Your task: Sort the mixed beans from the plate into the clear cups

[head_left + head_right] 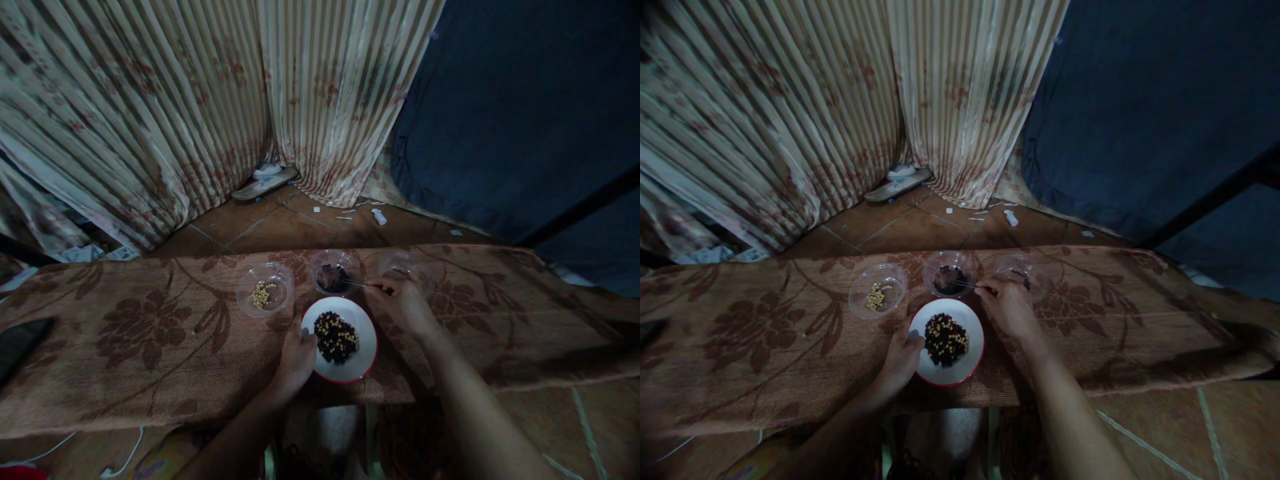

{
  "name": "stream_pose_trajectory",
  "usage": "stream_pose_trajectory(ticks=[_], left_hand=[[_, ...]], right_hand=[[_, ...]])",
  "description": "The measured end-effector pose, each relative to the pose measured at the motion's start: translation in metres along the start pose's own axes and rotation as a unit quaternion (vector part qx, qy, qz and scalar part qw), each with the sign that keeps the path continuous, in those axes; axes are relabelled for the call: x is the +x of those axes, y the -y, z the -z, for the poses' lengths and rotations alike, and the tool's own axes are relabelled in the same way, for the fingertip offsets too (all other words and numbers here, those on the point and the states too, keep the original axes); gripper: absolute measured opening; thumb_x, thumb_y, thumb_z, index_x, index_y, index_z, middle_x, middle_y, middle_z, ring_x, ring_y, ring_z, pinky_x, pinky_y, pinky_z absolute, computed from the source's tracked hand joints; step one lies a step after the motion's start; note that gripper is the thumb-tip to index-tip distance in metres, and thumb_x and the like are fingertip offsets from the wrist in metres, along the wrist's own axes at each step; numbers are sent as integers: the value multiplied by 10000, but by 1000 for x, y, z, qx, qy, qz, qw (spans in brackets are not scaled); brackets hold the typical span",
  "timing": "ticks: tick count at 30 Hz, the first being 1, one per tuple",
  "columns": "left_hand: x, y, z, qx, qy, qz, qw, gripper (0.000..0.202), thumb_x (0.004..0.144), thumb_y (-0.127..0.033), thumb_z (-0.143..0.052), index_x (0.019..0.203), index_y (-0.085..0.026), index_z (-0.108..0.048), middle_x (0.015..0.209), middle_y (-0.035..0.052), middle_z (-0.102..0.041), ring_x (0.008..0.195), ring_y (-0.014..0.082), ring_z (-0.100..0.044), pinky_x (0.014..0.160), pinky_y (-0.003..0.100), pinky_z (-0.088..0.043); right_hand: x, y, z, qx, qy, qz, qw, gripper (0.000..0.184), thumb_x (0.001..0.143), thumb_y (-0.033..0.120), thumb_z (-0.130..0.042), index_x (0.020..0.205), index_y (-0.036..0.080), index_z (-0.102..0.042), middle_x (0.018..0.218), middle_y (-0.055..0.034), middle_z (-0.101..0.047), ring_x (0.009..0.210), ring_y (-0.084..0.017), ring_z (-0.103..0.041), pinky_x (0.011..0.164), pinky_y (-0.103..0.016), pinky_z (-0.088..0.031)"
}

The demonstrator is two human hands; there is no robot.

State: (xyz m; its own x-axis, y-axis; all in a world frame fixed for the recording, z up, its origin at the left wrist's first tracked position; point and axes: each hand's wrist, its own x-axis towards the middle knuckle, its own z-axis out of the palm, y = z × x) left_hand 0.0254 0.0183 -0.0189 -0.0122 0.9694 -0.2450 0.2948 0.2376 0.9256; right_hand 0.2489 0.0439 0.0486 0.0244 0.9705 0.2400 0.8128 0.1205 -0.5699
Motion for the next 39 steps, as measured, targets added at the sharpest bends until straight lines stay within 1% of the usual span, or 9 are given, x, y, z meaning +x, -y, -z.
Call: stream_pose_trajectory(ticks=[6, 9, 11, 13, 16, 18, 26, 31, 39], left_hand=[[0, 3, 1, 5, 1, 5, 1000, 456, 657, -90, -469, 1103, -129, -556, 853, 62, -686, 802, 186, -624, 769, 299, -484], [0, 3, 1, 11, 1, -27, 1000, 465, 660, -81, -447, 1113, -122, -545, 910, 74, -679, 826, 183, -618, 802, 306, -474], [-1, 1, 1, 17, 2, -33, 999, 459, 659, -77, -440, 1104, -115, -545, 918, 78, -676, 821, 181, -616, 797, 306, -475], [-2, -3, 1, 25, 1, -19, 999, 441, 657, -71, -441, 1082, -113, -555, 914, 78, -677, 816, 179, -614, 786, 299, -477], [-4, -8, 2, 21, -2, -15, 1000, 410, 661, -61, -443, 1046, -124, -569, 921, 70, -678, 831, 170, -612, 789, 281, -471], [-5, -9, 2, 18, 3, -15, 1000, 389, 672, -68, -439, 1035, -122, -569, 901, 67, -676, 804, 164, -610, 764, 272, -474], [-2, -1, 2, 25, 7, -22, 999, 393, 662, -90, -445, 1036, -130, -561, 842, 51, -670, 745, 157, -603, 715, 259, -472], [-2, -2, 2, 12, 4, -15, 1000, 387, 659, -83, -454, 1021, -141, -577, 856, 47, -675, 806, 168, -611, 757, 274, -477], [-3, -5, 1, 21, 4, -17, 1000, 418, 664, -71, -445, 1063, -127, -556, 861, 55, -669, 764, 162, -601, 751, 282, -477]], right_hand=[[4, 0, -3, -12, -39, -23, 999, 248, 790, 354, -539, 912, 211, -700, 920, -54, -706, 810, -202, -628, 722, -307, -474], [1, 1, 0, 14, -22, -28, 999, 269, 790, 365, -543, 945, 202, -691, 892, -58, -708, 766, -198, -629, 692, -311, -476], [-3, 3, 3, 37, 12, -25, 999, 259, 792, 365, -549, 941, 207, -692, 912, -52, -706, 802, -200, -630, 716, -310, -472], [-8, 6, 6, 71, 82, -3, 994, 240, 802, 362, -543, 911, 216, -699, 943, -38, -701, 843, -194, -627, 740, -296, -466], [-16, 8, 10, 87, 192, 27, 977, 233, 809, 367, -538, 862, 220, -711, 907, -27, -706, 794, -182, -631, 695, -270, -458], [-19, 8, 12, 71, 222, 31, 972, 235, 805, 371, -542, 864, 224, -716, 879, -27, -711, 756, -177, -632, 659, -259, -449], [-20, -3, 7, -24, 216, 37, 975, 188, 766, 382, -580, 835, 276, -719, 827, 3, -717, 724, -178, -639, 646, -271, -435], [-19, -8, 1, -26, 223, 46, 973, 173, 760, 360, -577, 816, 273, -715, 842, 7, -715, 732, -175, -634, 654, -269, -441], [-18, -8, 1, -30, 238, 52, 969, 180, 770, 351, -560, 815, 266, -712, 852, 0, -711, 744, -177, -625, 695, -279, -441]])
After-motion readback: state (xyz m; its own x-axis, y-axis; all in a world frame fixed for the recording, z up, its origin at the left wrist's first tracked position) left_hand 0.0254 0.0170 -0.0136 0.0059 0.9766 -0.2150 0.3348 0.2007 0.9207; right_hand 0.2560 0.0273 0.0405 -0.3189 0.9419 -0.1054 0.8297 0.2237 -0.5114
